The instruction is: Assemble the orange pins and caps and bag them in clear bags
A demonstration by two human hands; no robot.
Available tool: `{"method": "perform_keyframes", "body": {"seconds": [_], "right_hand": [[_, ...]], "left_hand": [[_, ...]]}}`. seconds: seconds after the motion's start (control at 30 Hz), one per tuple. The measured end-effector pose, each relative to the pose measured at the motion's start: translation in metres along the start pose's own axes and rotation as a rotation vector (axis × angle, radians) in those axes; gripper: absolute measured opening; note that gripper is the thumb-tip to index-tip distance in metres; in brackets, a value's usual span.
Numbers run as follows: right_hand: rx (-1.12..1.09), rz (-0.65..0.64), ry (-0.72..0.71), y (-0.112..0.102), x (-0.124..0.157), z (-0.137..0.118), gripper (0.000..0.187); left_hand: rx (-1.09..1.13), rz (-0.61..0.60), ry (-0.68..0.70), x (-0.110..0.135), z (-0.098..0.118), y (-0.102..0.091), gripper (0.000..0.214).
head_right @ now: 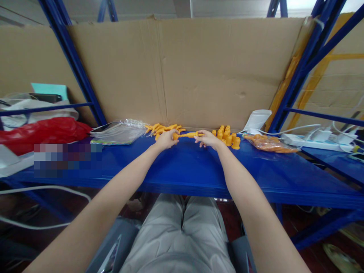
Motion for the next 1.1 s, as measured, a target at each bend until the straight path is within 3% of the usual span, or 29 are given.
{"method": "perform_keyframes", "body": {"seconds": [0.2, 0.33, 0.47, 0.57, 0.7, 0.97, 1.03, 1.1], "right_hand": [[-0.018, -0.023, -0.022, -0.001, 0.002, 0.000, 0.004], [-0.033, -0.027, -0.009, 0.000, 0.002, 0.002, 0.013], [-0.072, -0.026, -0.008, 0.000, 0.002, 0.002, 0.009], [-0.057, -0.026, -0.033, 0.000, 0.000, 0.002, 0.008], [-0.019, -0.022, -0.054, -0.001, -0.002, 0.002, 0.006], [0.047, -0.085, -0.081, -0.001, -0.002, 0.001, 0.028], [0.059, -0.047, -0.067, 0.001, -0.003, 0.000, 0.027], [0.104, 0.081, -0.109, 0.004, -0.004, -0.002, 0.022]], "left_hand": [[0.003, 0.018, 0.021, -0.002, -0.001, 0.001, 0.039], [0.115, -0.033, -0.035, -0.002, -0.002, 0.001, 0.033], [0.225, -0.114, -0.079, 0.001, -0.001, 0.003, 0.057], [0.226, -0.166, -0.079, 0.002, 0.000, 0.006, 0.054], [0.203, -0.134, -0.060, 0.000, -0.001, 0.008, 0.042], [0.279, -0.063, -0.053, -0.003, -0.003, 0.008, 0.032], [0.347, -0.061, -0.066, -0.004, -0.003, 0.009, 0.031], [0.448, -0.088, -0.085, -0.005, -0.001, 0.011, 0.031]]}}
Point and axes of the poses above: each hand's wrist, its own x-axis away from the middle knuckle, its own y-axis out of the palm, z = x × y, the point moved 2 cm from there along -x, towards the middle knuckle, and after that the axes turned 4 degrees about -y, right-handed, at the moved point
